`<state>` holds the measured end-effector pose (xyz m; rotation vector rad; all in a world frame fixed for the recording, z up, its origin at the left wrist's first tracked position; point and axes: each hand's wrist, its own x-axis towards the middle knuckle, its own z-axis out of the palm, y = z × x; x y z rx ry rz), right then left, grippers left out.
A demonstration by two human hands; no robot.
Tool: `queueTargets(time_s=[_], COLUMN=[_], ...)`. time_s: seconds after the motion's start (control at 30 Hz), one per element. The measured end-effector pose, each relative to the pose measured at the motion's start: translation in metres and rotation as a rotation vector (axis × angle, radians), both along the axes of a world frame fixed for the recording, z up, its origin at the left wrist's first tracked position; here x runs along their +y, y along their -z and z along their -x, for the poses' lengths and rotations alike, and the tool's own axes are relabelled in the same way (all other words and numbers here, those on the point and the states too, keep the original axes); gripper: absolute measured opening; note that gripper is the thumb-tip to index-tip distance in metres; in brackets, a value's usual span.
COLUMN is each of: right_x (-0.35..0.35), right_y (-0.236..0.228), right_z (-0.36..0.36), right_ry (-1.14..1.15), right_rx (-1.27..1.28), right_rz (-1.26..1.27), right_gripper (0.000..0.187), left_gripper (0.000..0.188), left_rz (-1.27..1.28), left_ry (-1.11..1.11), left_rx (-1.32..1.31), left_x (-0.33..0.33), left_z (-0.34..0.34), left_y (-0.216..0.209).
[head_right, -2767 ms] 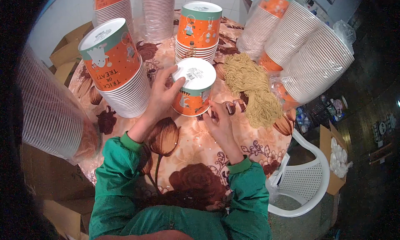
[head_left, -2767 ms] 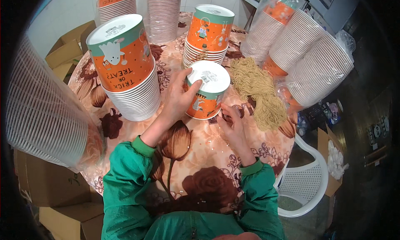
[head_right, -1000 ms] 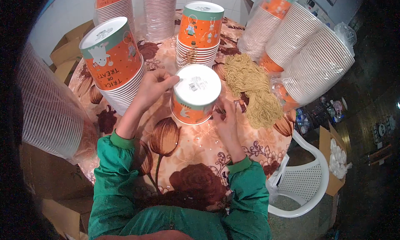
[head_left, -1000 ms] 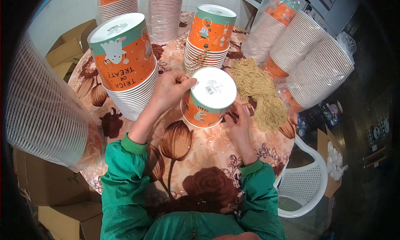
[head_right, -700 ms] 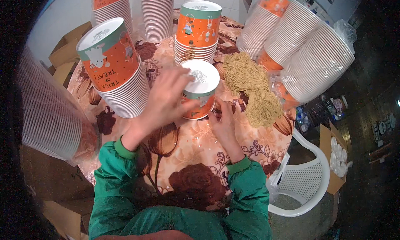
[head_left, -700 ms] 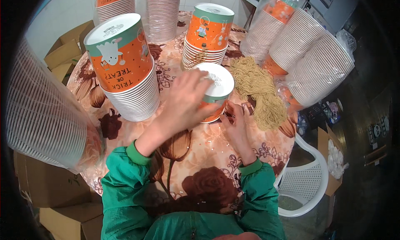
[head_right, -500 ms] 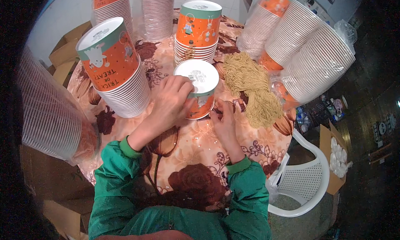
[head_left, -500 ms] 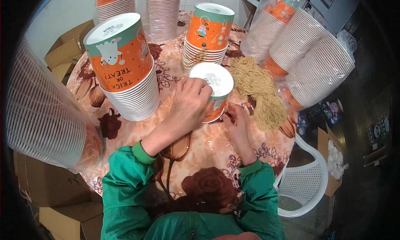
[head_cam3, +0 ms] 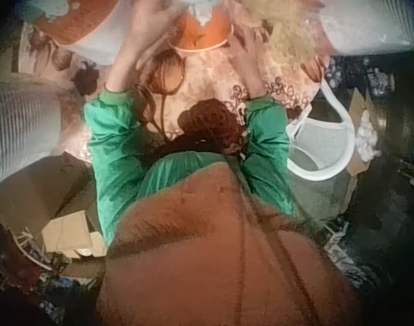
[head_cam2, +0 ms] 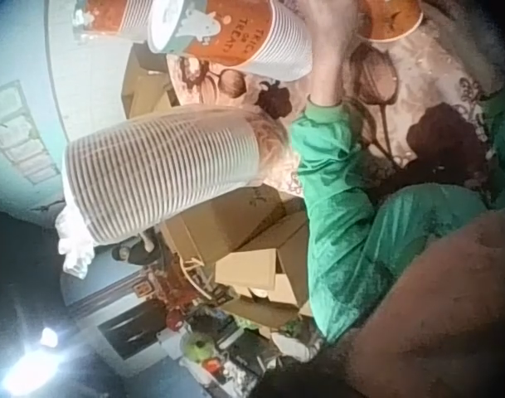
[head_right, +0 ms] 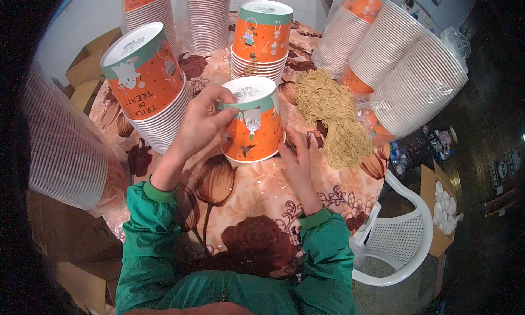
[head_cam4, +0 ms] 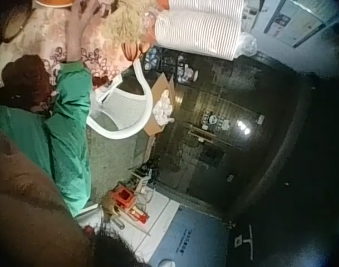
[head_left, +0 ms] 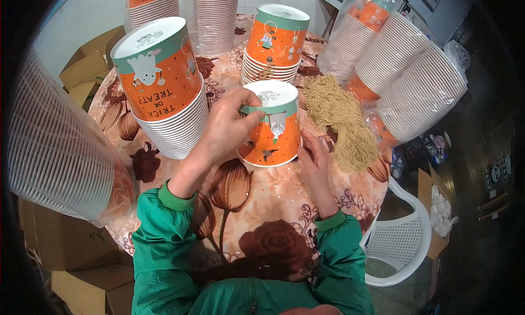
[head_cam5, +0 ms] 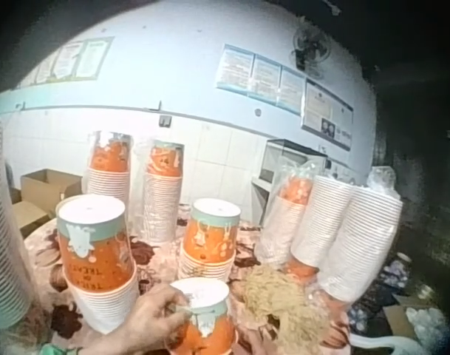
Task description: Tying string handles onto paper buckets.
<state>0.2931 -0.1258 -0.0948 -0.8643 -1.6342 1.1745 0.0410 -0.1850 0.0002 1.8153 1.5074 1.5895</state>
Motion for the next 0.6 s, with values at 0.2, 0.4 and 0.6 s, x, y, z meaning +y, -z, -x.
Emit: queueTargets(time_s=[0.2,0.4,0.6], right_x=[-0.003,-0.011,-0.024], right_y=[-0.019,-0.018,-0.023], right_z=[0.001,0.006,0.007], right_ry=[-0.036,-0.149,-0.124], right_rx=[0.185,0.554,0.311], right_rz=[-0.107,0.195,0.154], right_gripper=[0.042,0.043,0.049], left_gripper=[0.009,0.008,0.015], left_rz=[0.208,0.386,0.573], left_ry=[0.207,0.328,0.313], left_rx=[-0.498,-0.831,-0.971], left_x=[-0.003,0.007,0.023], left_z=[0.016,0.035,0.036], left_y=[-0.012,0.000,0.025])
